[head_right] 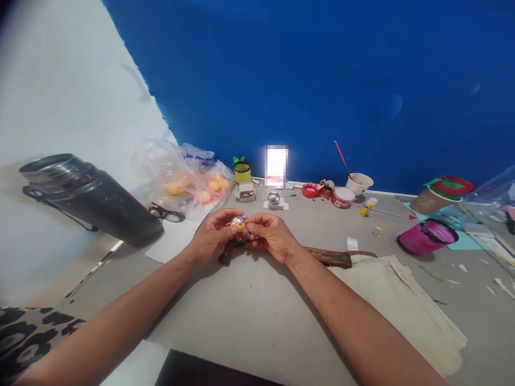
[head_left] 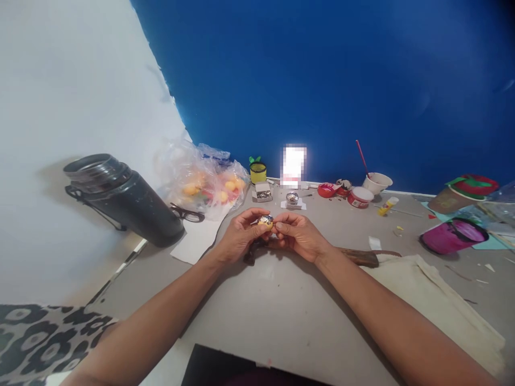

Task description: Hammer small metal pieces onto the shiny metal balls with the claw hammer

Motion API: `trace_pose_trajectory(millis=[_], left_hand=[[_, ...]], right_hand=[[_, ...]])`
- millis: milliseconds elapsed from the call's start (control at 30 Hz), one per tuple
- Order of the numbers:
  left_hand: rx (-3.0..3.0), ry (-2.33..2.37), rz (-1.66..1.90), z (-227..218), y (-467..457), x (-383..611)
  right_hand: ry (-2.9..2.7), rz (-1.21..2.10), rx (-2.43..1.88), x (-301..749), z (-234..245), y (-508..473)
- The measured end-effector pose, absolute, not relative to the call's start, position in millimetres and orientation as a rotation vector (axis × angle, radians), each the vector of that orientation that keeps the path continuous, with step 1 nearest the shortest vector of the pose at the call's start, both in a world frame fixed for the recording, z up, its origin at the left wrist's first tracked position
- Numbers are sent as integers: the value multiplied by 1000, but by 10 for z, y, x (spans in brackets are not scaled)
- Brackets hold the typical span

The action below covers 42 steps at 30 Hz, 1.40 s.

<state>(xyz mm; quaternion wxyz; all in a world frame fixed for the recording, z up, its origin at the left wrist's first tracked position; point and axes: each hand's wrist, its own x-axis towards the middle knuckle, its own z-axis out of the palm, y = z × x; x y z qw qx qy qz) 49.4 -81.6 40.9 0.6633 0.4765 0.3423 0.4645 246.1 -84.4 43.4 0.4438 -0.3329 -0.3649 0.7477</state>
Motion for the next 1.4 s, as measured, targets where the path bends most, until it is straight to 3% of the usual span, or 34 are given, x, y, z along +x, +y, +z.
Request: trace_pose_trajectory(millis=[600,1400], left_hand=[[1216,895,1106,547,-904,569],[1195,952,1155,353,-872,592]], right_hand=[[-898,1870,-774,2480,408,-820],[-1000,1879,-855,2481,427,-707]])
